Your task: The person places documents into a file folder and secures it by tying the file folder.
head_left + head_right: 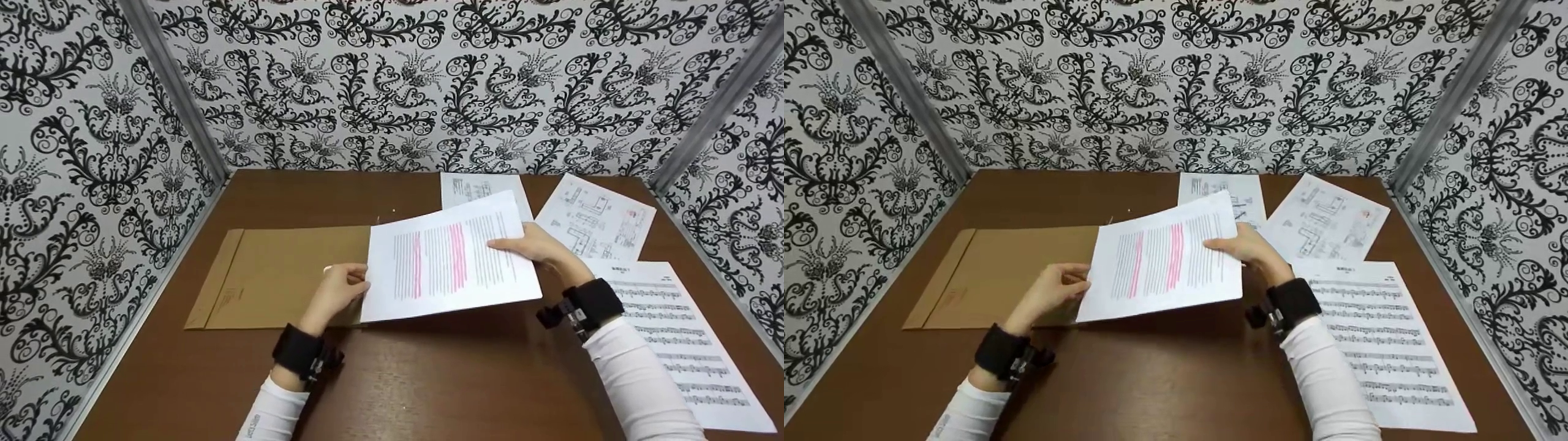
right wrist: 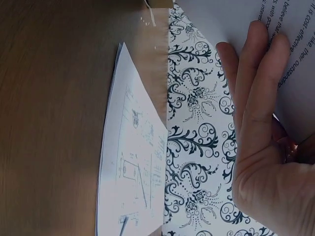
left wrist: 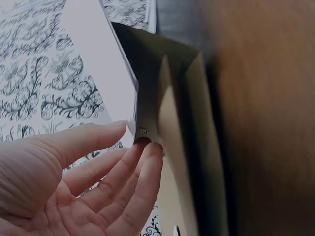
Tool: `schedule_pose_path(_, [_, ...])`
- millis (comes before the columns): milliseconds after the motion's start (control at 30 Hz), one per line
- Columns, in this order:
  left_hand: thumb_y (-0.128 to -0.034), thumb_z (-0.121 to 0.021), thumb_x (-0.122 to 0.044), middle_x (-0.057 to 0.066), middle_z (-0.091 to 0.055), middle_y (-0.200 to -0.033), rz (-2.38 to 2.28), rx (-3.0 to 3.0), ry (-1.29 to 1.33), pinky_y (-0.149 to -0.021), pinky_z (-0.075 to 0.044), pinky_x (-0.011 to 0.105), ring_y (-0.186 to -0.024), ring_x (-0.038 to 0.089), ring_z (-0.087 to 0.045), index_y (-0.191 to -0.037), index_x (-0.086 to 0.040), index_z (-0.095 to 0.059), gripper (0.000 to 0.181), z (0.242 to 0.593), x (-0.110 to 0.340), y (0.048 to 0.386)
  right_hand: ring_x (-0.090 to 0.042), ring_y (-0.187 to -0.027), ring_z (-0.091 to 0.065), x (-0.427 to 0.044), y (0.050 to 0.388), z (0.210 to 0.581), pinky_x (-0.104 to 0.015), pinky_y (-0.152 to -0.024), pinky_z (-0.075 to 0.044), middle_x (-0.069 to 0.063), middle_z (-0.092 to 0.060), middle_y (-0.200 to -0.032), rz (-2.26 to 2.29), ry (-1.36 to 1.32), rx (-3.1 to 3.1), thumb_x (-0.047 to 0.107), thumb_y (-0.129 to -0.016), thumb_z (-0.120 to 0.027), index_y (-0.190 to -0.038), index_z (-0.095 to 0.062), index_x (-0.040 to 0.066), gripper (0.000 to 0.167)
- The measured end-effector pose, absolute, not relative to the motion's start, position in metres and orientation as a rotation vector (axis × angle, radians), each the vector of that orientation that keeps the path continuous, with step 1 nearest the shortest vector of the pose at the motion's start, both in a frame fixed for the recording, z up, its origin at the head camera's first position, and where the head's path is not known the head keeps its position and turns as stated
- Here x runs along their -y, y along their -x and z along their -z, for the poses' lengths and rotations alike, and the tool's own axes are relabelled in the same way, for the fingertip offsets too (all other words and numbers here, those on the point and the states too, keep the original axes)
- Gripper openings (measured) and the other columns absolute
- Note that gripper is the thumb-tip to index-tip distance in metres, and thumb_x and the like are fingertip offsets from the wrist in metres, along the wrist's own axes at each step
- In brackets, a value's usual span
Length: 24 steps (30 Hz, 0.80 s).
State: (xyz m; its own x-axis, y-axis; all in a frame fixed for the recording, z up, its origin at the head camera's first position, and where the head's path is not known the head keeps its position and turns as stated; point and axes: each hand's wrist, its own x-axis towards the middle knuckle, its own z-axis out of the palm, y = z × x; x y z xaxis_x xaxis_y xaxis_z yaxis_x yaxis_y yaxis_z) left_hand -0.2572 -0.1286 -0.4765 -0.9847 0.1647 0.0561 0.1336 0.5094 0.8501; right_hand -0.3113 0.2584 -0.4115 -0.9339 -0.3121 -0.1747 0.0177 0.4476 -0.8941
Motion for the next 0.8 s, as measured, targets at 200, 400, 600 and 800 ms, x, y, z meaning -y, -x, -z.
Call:
schedule_pose_path(200, [-0.0891,-0.069,0.001,0.025,-0.076,-0.107,-1.402,-2.819,-0.322,-0.093,-0.059,0.048,-0.100,0.037,-0.074,-0.121,0.010,-0.069,0.034,0.476,0.119,0.255,-0.008,-0.066,-0.074,-0.264,0.315,0.408,-0.029,-0.062,-0.063,-0.002,-0.078,-0.092,1.368,0.281,-2.450,0.020,-0.096,-0.070,-0.134,-0.057,-0.010,0.050])
schedule_pose_path(400, [-0.0862,-0.071,0.000,0.019,-0.078,-0.098,-1.216,-2.938,-0.366,-0.087,-0.059,0.046,-0.093,0.032,-0.075,-0.103,0.005,-0.074,0.018,0.480,0.111,0.257,-0.010,-0.067,-0.075,-0.266,0.318,0.408,-0.030,-0.064,-0.063,-0.002,-0.079,-0.093,1.379,0.267,-2.414,0.019,-0.095,-0.071,-0.135,-0.056,-0.009,0.051])
schedule_pose_path(600, [-0.0862,-0.077,-0.007,0.018,-0.077,-0.102,-0.977,-3.047,-0.417,-0.086,-0.058,0.048,-0.097,0.034,-0.073,-0.105,0.000,-0.076,0.020,0.481,0.106,0.258,-0.009,-0.065,-0.074,-0.267,0.319,0.404,-0.029,-0.062,-0.063,0.001,-0.078,-0.088,1.342,0.260,-2.441,0.021,-0.094,-0.072,-0.132,-0.058,-0.009,0.050])
schedule_pose_path(800, [-0.0837,-0.080,-0.010,0.020,-0.075,-0.105,-0.807,-3.136,-0.475,-0.086,-0.058,0.050,-0.099,0.039,-0.072,-0.107,0.000,-0.076,0.026,0.482,0.103,0.257,-0.009,-0.064,-0.073,-0.265,0.321,0.403,-0.027,-0.060,-0.062,0.002,-0.077,-0.086,1.317,0.286,-2.450,0.020,-0.094,-0.072,-0.131,-0.058,-0.009,0.049])
